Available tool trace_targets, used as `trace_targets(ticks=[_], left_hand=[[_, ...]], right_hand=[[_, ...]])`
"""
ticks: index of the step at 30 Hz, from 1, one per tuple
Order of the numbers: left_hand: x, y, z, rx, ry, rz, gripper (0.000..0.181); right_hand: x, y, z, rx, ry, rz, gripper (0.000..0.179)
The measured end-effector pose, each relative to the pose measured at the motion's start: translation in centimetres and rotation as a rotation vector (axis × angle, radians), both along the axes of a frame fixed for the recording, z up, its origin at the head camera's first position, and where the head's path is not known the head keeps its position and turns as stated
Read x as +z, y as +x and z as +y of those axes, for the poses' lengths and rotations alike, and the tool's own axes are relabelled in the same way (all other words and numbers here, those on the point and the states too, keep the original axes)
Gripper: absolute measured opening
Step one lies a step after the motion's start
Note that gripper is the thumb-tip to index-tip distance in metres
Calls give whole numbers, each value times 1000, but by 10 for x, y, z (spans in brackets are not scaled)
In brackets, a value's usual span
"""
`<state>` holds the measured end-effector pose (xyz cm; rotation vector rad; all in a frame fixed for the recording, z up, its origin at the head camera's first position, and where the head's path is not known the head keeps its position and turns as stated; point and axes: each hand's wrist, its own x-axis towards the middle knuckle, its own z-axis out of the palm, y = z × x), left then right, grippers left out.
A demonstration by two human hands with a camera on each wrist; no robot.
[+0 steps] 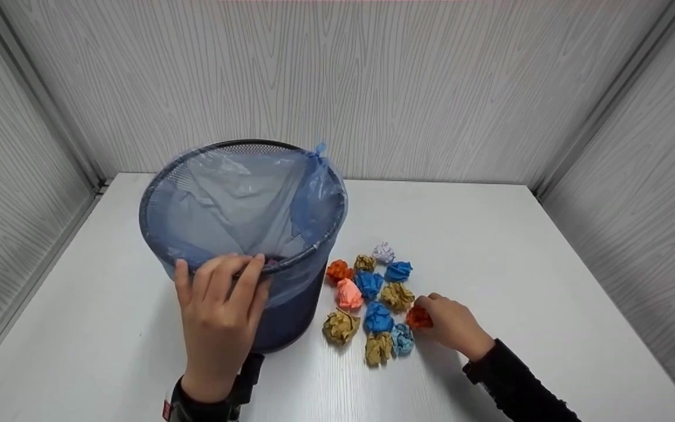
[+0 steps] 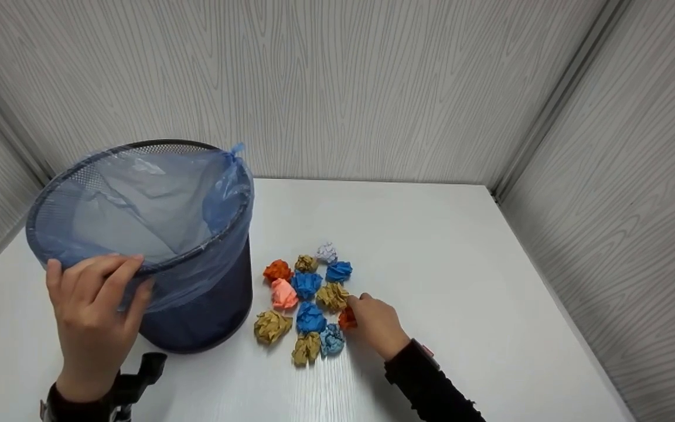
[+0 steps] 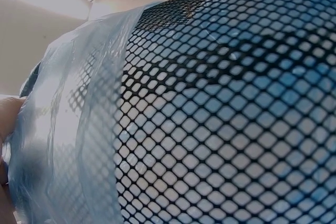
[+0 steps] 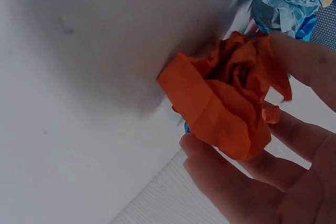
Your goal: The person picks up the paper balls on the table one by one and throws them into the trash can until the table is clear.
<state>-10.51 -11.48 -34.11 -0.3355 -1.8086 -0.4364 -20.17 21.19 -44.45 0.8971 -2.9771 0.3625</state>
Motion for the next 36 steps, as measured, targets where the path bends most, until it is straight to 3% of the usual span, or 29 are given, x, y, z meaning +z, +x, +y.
trace_targets(ticks=[5, 9, 14, 19, 23, 28, 31, 36], left_hand=[[0, 0, 0, 1, -1, 2, 28], [0, -1, 0, -8, -2, 3, 28], [0, -1, 0, -16, 1, -8, 29], [0, 0, -1, -12, 4, -7, 29], [1, 0, -1, -4, -3, -3, 30], [0, -1, -2, 6, -10, -2, 30], [-1, -1, -2, 7, -11, -7, 30], [-3, -1, -1, 2, -16, -23, 31]], right_hand=[[2, -1, 1, 1, -20, 6, 28], [13, 2, 3, -37, -44, 26, 28], [41, 11, 1, -81, -132, 85, 31], [77, 24, -8, -71, -317, 187, 36], [103, 36, -21, 20, -472, 284, 41], [130, 45, -48, 198, -651, 369, 46], [141, 42, -70, 311, -745, 432, 44], [152, 31, -107, 465, -797, 534, 40]])
